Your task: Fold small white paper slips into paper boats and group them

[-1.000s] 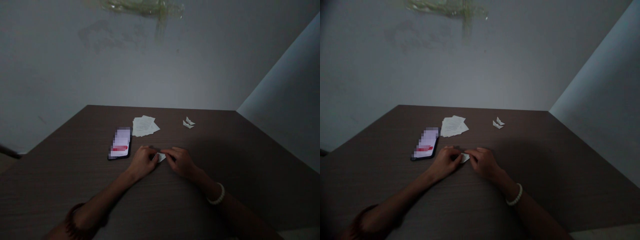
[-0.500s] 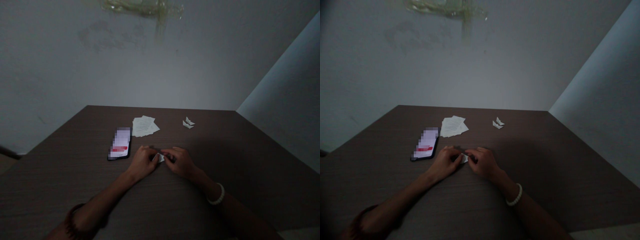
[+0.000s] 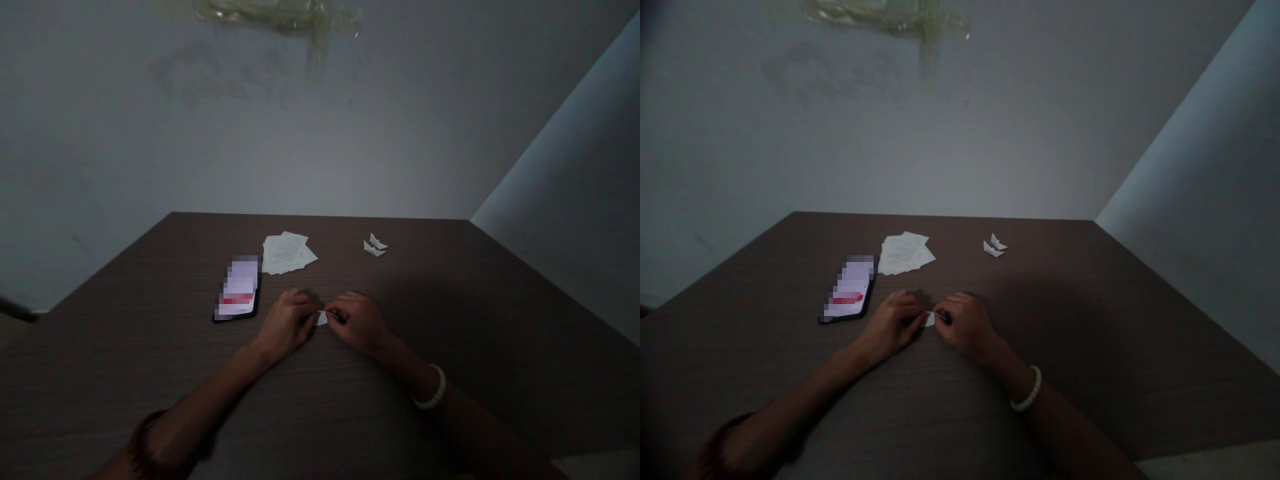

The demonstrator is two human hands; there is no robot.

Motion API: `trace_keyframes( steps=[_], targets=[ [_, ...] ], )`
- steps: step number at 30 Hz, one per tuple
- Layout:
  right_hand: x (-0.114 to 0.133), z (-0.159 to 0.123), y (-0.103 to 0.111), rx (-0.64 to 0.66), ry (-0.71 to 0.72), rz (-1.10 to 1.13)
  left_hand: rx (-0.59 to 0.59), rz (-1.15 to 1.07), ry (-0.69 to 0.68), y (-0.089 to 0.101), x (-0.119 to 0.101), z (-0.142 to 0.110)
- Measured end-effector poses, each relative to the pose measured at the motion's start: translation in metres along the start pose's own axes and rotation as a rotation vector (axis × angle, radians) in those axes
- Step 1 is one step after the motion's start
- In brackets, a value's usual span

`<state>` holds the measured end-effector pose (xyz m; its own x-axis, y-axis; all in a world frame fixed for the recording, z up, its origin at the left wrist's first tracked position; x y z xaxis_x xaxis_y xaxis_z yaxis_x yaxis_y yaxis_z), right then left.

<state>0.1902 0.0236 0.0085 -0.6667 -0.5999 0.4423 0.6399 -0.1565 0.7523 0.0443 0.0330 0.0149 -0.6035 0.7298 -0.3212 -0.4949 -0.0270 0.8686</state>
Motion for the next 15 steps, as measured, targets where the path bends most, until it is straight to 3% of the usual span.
trace_keyframes(
  steps=[9, 15],
  targets=[
    [0.0046, 0.0005, 0.0001, 0.103, 0.148, -0.194, 0.096, 0.124, -0.167, 0.0019, -0.0037, 0.0003],
    [0.0048, -0.0003, -0.0009, 0.100, 0.195, -0.285, 0.139, 0.117, -0.218, 0.0038, -0.0004, -0.0027]
  ],
)
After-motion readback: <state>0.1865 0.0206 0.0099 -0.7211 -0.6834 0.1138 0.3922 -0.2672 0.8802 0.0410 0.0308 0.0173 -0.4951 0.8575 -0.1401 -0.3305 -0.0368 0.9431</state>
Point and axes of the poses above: each hand's wrist, its own z-axis towards the middle knuckle, its own y-axis out of the back of the hand, x = y × z, the point moved 5 cm from there along z, towards the middle knuckle, and after that the axes turned 3 degrees about z, right-handed, at the moved point
